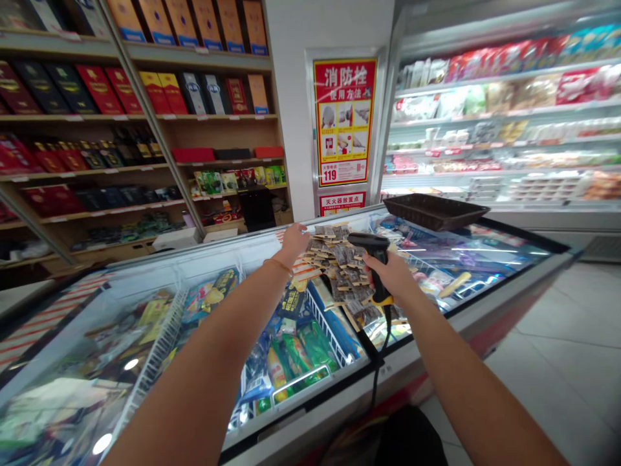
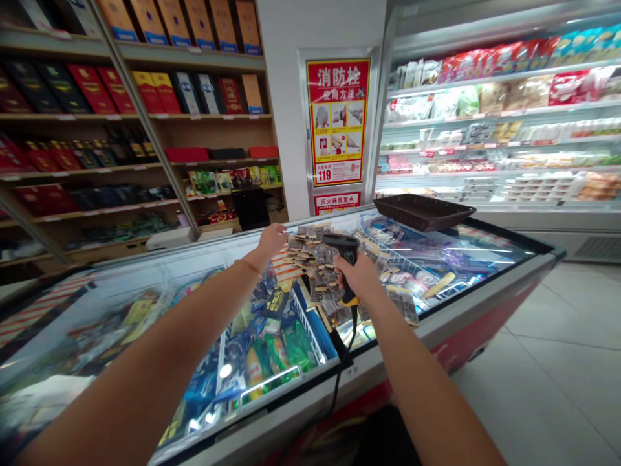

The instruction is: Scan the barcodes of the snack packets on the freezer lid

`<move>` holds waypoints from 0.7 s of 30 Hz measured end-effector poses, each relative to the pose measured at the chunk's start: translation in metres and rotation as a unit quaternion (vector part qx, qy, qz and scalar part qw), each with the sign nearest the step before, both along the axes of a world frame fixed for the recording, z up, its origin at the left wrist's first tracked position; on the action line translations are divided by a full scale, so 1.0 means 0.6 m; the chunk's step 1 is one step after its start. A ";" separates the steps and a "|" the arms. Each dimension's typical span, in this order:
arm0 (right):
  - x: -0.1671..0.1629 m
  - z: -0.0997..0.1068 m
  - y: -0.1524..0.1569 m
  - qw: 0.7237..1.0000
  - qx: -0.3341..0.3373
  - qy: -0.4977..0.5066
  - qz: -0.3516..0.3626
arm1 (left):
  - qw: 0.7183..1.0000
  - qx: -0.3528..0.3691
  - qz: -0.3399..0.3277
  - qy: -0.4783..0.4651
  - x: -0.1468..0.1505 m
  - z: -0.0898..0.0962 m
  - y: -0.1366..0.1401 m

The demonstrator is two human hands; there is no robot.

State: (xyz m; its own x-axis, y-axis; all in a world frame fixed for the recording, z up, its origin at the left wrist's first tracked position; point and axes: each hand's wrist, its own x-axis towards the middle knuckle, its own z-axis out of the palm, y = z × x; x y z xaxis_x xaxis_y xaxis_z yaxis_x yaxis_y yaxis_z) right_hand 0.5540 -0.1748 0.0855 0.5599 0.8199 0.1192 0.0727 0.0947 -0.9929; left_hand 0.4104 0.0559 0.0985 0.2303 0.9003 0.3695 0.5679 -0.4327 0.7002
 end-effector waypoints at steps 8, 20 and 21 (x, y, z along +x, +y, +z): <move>-0.105 -0.020 0.025 0.998 -0.003 -0.017 0.058 | 0.997 -0.064 0.013 -0.049 -0.201 -0.067 -0.054; -0.360 -0.084 0.059 0.972 -0.038 0.126 0.195 | 0.974 -0.157 0.035 -0.156 -0.464 -0.148 -0.180; -0.382 -0.091 0.065 0.962 -0.050 0.158 0.216 | 0.972 -0.161 0.035 -0.165 -0.472 -0.152 -0.186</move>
State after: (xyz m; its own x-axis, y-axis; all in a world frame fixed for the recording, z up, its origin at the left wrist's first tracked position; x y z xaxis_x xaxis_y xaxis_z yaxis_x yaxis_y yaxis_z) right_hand 0.3249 -0.1356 0.0308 0.1587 0.9829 -0.0929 -0.2591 -0.0493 -0.9646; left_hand 0.1274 -0.0559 0.0072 0.0800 0.9907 0.1100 0.3094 -0.1296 0.9421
